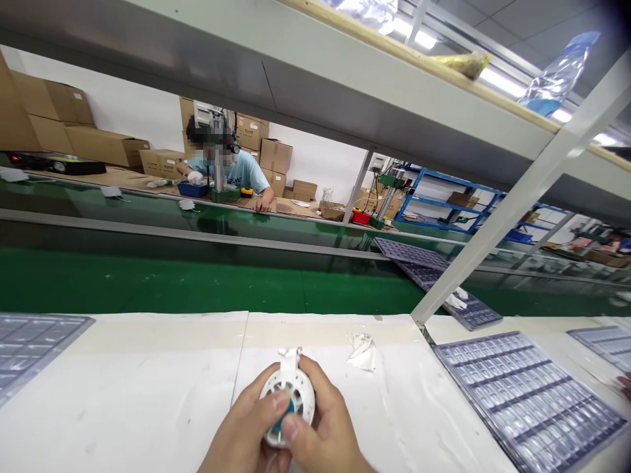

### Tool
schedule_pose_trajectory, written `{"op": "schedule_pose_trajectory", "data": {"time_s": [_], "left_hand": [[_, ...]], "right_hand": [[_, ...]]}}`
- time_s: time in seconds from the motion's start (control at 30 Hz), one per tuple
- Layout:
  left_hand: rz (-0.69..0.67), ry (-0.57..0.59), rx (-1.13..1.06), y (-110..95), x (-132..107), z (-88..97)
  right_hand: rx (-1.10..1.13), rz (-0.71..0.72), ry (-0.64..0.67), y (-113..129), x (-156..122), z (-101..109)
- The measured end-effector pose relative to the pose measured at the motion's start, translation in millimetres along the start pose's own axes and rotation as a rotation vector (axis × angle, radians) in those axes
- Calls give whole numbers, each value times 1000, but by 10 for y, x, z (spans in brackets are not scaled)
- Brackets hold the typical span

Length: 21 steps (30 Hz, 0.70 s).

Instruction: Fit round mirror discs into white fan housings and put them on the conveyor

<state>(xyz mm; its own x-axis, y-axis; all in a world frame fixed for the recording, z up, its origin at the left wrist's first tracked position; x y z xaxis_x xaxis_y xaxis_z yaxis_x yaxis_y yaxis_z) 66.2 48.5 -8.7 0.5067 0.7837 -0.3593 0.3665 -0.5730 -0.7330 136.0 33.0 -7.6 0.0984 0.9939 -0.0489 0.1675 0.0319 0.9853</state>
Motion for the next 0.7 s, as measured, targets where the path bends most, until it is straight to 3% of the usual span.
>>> {"op": "schedule_pose_trajectory", "data": {"time_s": [0.07, 0.23, 0.37, 0.5, 0.7], "left_hand": [[34, 6, -25, -2, 89, 26], [86, -100, -164, -90, 253, 251], [5, -198, -163, -220, 241, 365], [-29, -207, -102, -256, 225, 369], [-227, -208, 246, -399, 242, 471]], "right_hand": [[-6, 13, -21, 89, 97, 79], [-157, 71, -376, 203, 235, 621], [-178, 85, -425, 155, 260, 699], [-182, 65, -412, 144, 289, 673], [-270, 86, -430, 489, 143, 820]]}}
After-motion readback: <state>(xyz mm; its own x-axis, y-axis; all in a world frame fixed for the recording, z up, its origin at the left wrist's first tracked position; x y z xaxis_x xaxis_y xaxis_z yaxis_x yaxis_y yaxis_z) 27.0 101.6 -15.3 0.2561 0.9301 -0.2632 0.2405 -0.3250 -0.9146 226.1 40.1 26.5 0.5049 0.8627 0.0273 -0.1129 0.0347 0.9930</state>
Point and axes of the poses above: each hand's wrist, its own x-axis towards the middle knuckle, its own z-axis out of the back of the hand, y = z × x, the point moved 9 cm from there along x, towards the middle knuckle, and after that the axes turned 4 degrees about -y, right-handed, at the moved point
